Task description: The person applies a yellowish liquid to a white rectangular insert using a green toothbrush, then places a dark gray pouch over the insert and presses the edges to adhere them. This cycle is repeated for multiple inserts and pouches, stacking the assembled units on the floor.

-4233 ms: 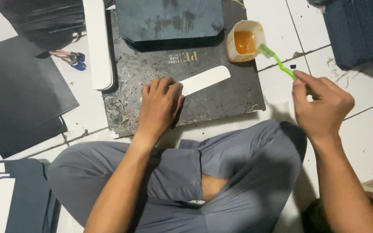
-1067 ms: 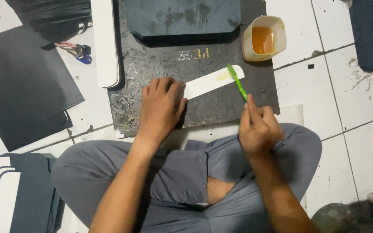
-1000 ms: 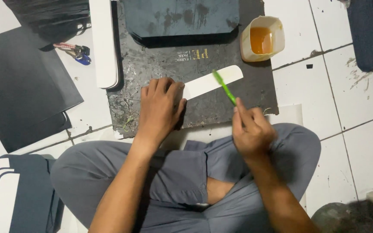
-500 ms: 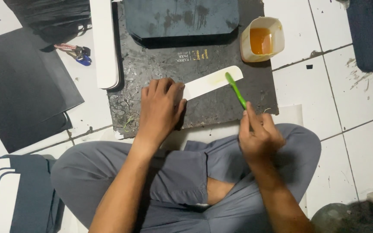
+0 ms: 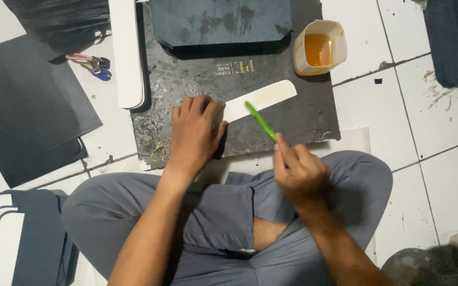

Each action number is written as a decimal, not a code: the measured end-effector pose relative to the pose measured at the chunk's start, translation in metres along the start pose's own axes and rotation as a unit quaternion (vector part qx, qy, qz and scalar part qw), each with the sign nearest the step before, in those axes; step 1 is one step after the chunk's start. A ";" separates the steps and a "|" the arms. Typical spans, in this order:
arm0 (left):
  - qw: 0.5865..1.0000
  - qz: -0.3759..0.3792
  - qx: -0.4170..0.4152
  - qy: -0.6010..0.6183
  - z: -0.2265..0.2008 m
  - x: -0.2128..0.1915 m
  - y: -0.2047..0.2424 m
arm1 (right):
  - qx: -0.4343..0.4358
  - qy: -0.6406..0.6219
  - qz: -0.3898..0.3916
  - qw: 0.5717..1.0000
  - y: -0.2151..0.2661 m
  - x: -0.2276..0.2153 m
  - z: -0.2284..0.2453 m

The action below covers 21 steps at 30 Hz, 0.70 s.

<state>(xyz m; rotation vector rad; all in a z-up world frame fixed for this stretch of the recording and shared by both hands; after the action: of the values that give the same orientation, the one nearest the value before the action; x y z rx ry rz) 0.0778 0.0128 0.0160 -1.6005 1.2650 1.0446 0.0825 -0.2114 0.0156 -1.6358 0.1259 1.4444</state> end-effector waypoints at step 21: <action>0.955 -0.178 -0.088 0.221 0.035 -0.043 0.011 | 0.131 -0.103 -0.015 0.986 -0.021 -0.006 -0.011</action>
<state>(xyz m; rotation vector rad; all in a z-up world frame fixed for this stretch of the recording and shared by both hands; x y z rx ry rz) 0.0563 0.0572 0.0443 -2.1910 1.1194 0.6022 0.1016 -0.2099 0.0303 -1.2653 0.1652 1.4958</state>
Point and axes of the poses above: each hand's wrist, its own y-axis away from the middle knuckle, its own x-axis out of the palm, z = x × y, the point moved 8 cm from there along -y, towards the middle knuckle, and after that the axes turned 9 degrees about -y, right-handed, at the moved point
